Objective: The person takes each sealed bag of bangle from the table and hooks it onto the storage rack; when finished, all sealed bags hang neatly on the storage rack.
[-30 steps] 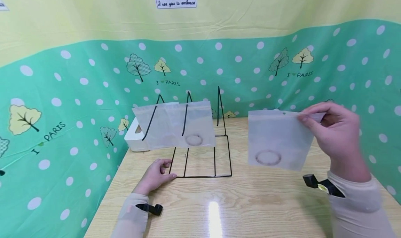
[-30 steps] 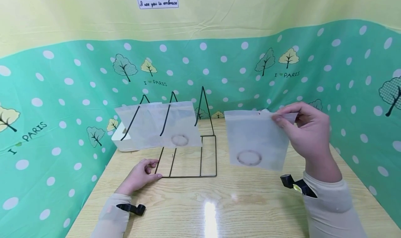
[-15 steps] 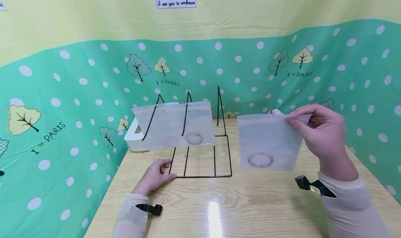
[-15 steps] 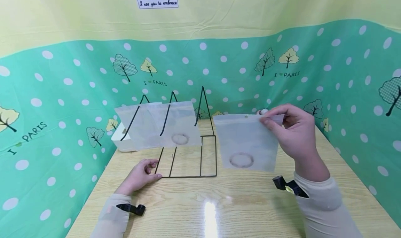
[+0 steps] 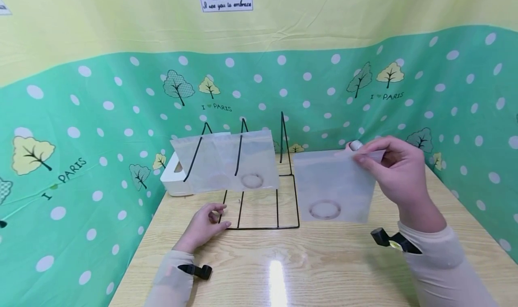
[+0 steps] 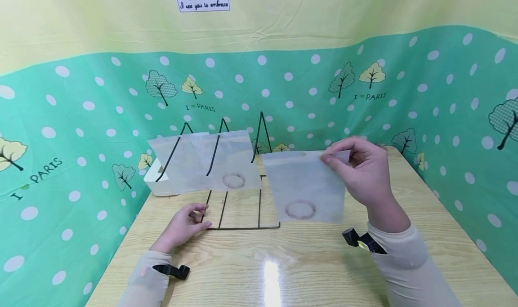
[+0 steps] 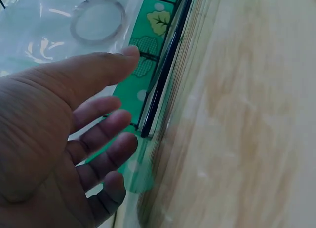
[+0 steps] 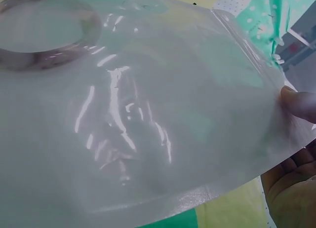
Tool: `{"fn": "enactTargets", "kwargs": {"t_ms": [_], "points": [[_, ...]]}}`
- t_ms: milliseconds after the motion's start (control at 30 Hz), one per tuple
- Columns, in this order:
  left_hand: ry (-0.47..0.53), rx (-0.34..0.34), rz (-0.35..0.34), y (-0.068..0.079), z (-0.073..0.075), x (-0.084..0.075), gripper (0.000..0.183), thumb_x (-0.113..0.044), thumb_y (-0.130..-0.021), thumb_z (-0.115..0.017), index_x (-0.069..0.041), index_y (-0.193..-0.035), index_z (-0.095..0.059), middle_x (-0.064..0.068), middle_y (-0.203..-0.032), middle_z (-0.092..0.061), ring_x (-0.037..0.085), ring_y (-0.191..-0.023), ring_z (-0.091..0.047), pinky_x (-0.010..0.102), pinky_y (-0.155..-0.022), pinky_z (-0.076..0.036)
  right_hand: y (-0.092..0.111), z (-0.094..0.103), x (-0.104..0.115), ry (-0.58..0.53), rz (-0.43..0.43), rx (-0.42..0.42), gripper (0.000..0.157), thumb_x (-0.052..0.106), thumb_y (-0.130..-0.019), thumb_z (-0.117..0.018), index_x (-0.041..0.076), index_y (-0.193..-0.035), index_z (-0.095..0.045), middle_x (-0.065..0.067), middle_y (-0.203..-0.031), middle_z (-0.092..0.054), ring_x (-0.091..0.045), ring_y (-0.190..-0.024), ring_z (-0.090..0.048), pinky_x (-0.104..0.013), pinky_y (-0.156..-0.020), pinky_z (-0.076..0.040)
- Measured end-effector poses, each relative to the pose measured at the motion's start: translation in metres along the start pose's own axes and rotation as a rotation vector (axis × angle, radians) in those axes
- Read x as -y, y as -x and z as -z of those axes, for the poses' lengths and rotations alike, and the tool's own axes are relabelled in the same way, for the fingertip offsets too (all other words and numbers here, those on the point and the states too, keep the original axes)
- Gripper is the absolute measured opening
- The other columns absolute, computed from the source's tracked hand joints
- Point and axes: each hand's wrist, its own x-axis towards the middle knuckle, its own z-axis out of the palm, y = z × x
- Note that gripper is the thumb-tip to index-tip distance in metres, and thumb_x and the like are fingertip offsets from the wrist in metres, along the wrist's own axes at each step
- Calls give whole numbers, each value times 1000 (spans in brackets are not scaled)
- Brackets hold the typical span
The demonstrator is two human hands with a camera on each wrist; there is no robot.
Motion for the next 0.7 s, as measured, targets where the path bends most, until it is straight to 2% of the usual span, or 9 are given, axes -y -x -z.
{"fn": "enactTargets", "kwargs": {"t_ms": [133,367,567,700], "points": [[47,13,-37,1,-3,-7,51,-20,-87,-89,-10,-133,-68,7,-117,-67,20,-90,-64,29,-76,-52,-1,-5,-1,-2,14,13,19,-34,-75,-69,-20,-89,-66,-12,-90,-76,-14,-65,-69,-19,-59,-53],[76,40,-85,1,-13,-19,43,-25,-88,-88,-14,-126,-71,-2,-118,-69,18,-95,-64,34,-79,-53,-1,-20,-3,-22,28,58,20,-34,-76,-70,-19,-88,-67,-14,-90,-76,-18,-79,-74,-21,-69,-57],[112,79,-109,1,-20,-34,46,-26,-89,-87,-10,-128,-69,3,-121,-68,23,-98,-66,40,-83,-55,1,-30,-6,-22,18,72,21,-33,-77,-70,-16,-89,-67,-13,-89,-76,-18,-74,-70,-21,-58,-51],[135,102,-131,0,-24,-42,45,-27,-90,-86,-9,-128,-69,8,-123,-70,29,-99,-66,39,-82,-54,3,-37,-9,-31,14,76,22,-33,-76,-70,-15,-88,-68,-13,-89,-76,-16,-67,-66,-23,-50,-42]]}}
